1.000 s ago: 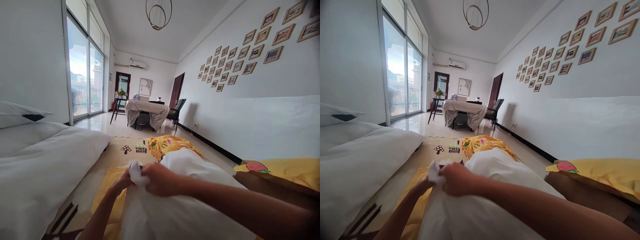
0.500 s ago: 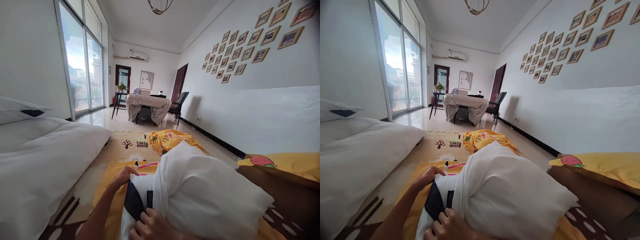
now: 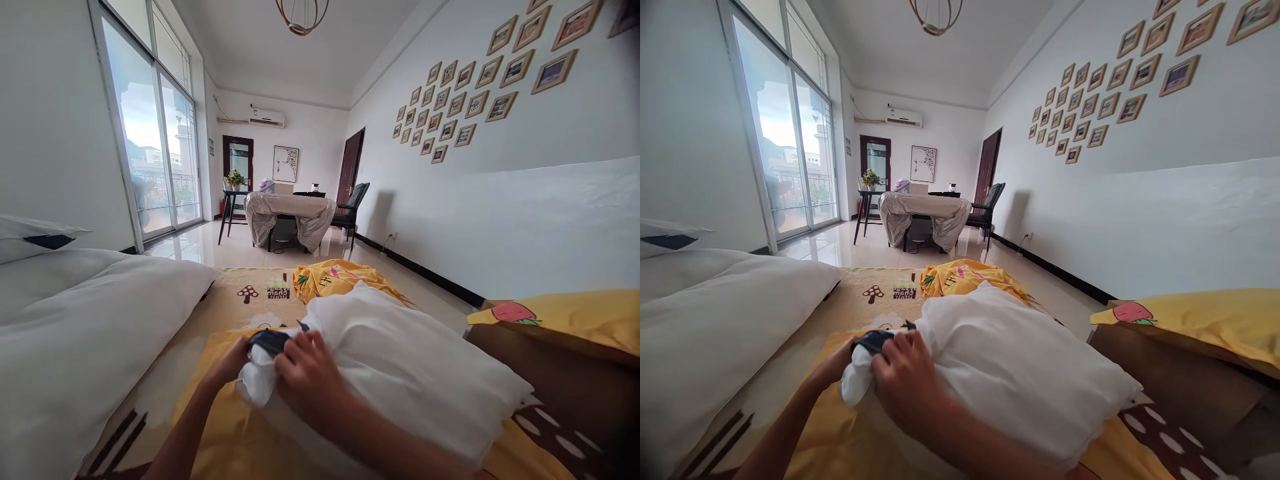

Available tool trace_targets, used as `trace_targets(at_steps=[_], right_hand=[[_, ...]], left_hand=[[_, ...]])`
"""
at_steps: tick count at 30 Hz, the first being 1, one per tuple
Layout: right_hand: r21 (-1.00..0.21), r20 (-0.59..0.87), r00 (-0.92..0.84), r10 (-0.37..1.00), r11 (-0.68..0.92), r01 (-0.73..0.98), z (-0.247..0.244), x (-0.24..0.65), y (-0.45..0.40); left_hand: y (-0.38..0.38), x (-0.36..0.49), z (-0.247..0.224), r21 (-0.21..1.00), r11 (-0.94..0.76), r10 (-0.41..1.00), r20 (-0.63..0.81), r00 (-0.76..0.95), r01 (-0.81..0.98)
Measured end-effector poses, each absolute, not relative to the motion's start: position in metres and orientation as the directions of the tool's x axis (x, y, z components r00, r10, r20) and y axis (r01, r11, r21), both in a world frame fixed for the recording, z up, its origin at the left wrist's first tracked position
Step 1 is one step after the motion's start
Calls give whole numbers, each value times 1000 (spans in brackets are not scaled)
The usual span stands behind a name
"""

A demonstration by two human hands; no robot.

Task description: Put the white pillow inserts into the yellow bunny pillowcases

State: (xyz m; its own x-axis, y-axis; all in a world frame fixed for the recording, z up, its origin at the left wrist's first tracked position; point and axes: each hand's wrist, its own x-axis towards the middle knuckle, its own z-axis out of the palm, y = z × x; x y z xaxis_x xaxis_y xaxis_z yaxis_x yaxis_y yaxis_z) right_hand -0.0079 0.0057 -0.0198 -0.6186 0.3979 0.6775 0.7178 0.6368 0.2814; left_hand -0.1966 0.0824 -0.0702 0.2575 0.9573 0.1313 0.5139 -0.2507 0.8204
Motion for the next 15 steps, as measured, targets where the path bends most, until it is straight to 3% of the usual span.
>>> trace_targets(at_steps=[4,7,9,12,15], right_hand=[[105,781,-460,422,637,764,-1,1,19],[-44,857,-321,403,677,734,-15,6,13],[-69,879,-292,378,705,706,-26,8,2],[36,866,-398,302,756,653,-32,10,-13],[161,865,-474,166,803,574,-30,10,-21]], left_hand=[[73,-197,-39,761,-359,933,304,192,541],[53,-194,-14,746,-528,846,503,178,405],[37,-187,-1,738,-606,794,580,180,297],[21,-176,5,743,-573,820,513,255,347],[21,-170,1,744,-447,887,297,353,497]])
